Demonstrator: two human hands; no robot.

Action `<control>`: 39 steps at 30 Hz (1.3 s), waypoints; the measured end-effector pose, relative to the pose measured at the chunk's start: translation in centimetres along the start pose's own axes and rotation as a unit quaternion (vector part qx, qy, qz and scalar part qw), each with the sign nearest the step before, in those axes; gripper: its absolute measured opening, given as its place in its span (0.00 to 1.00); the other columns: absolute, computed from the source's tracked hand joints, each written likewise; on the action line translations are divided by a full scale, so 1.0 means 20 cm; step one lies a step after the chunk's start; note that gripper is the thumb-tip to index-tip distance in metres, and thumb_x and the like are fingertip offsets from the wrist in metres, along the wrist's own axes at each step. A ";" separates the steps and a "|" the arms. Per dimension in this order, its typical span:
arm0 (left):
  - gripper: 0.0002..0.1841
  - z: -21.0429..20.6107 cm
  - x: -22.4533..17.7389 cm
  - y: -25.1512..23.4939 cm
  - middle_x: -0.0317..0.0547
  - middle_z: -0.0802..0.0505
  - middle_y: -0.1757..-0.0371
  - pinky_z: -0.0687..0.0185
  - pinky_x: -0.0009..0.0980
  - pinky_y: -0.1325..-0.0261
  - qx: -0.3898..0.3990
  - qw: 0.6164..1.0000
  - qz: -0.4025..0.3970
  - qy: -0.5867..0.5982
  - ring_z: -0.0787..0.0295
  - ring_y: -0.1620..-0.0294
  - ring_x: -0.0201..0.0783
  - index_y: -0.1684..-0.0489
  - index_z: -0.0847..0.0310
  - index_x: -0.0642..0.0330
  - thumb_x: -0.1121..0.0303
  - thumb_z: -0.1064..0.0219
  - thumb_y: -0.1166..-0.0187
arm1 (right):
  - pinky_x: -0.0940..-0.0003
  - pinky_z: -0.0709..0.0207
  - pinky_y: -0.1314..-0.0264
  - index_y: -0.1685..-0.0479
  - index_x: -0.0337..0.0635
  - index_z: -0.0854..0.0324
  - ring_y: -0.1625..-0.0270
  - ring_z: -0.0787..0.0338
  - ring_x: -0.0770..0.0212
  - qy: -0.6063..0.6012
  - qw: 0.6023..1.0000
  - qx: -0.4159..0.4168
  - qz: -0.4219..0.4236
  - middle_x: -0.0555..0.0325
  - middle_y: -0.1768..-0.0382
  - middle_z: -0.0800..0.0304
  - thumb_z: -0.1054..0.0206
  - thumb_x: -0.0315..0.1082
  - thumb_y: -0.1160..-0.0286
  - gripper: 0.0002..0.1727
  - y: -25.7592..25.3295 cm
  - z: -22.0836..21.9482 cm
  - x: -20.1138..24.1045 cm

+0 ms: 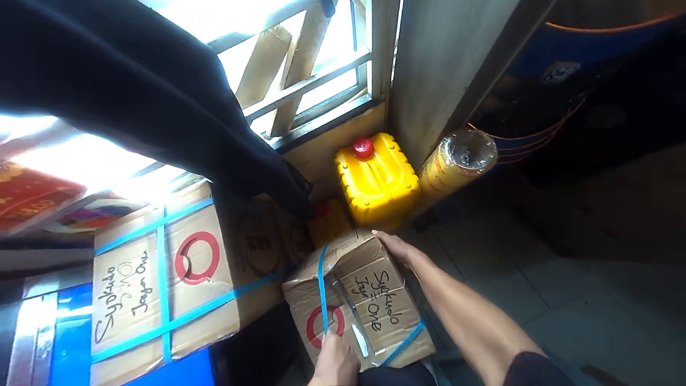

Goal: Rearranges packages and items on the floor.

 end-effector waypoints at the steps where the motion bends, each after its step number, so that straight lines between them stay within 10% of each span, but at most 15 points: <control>1: 0.15 0.00 -0.01 -0.01 0.63 0.07 0.48 0.23 0.62 0.39 0.002 1.000 -0.001 -0.001 0.10 0.42 0.62 0.55 0.12 0.70 0.74 0.47 0.16 | 0.41 0.28 0.21 0.27 0.39 0.20 0.23 0.19 0.47 0.015 1.000 0.007 0.000 0.40 0.27 0.17 0.54 0.77 0.20 0.49 -0.01 0.02 0.00; 11: 0.13 0.16 0.03 -0.08 0.64 0.07 0.47 0.24 0.58 0.36 0.028 0.999 0.013 0.028 0.11 0.42 0.60 0.54 0.13 0.72 0.78 0.47 0.17 | 0.43 0.22 0.30 0.43 0.39 0.11 0.38 0.10 0.49 0.068 0.983 -0.072 0.152 0.43 0.45 0.07 0.47 0.51 0.07 0.26 0.00 0.01 0.17; 16: 0.12 0.19 0.08 -0.14 0.62 0.08 0.49 0.24 0.57 0.38 0.042 0.998 0.021 0.041 0.11 0.45 0.59 0.55 0.13 0.71 0.78 0.45 0.18 | 0.54 0.14 0.47 0.65 0.41 0.09 0.52 0.07 0.53 0.193 0.735 -0.364 0.539 0.53 0.61 0.06 0.36 0.42 0.24 0.15 0.32 0.01 0.53; 20: 0.12 0.22 0.10 -0.16 0.62 0.08 0.48 0.25 0.57 0.36 0.044 0.998 0.027 0.040 0.11 0.43 0.59 0.55 0.13 0.70 0.78 0.44 0.18 | 0.41 0.29 0.21 0.19 0.38 0.29 0.21 0.24 0.39 0.184 0.859 -0.368 0.306 0.39 0.23 0.24 0.27 0.47 0.29 0.38 0.07 0.13 0.75; 34: 0.12 0.20 0.17 -0.23 0.60 0.08 0.45 0.23 0.58 0.34 0.036 0.999 0.024 0.023 0.12 0.41 0.58 0.54 0.12 0.69 0.73 0.42 0.19 | 0.37 0.21 0.40 0.15 0.42 0.32 0.40 0.11 0.37 0.314 0.808 -0.430 0.252 0.37 0.37 0.15 0.39 0.46 0.23 0.35 -0.09 0.11 0.74; 39: 0.12 0.21 0.20 -0.23 0.62 0.08 0.43 0.27 0.60 0.29 0.029 0.999 0.028 0.036 0.13 0.37 0.60 0.53 0.12 0.71 0.76 0.43 0.18 | 0.36 0.28 0.28 0.18 0.38 0.28 0.27 0.19 0.35 0.272 0.776 -0.434 0.367 0.36 0.29 0.19 0.38 0.47 0.24 0.35 -0.04 0.12 0.62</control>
Point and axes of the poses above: each hand's wrist, its own y-axis away from the middle knuckle, its own z-axis out of the back of the hand, x = y × z, the point moved 3 cm from there along -y, towards the middle knuckle
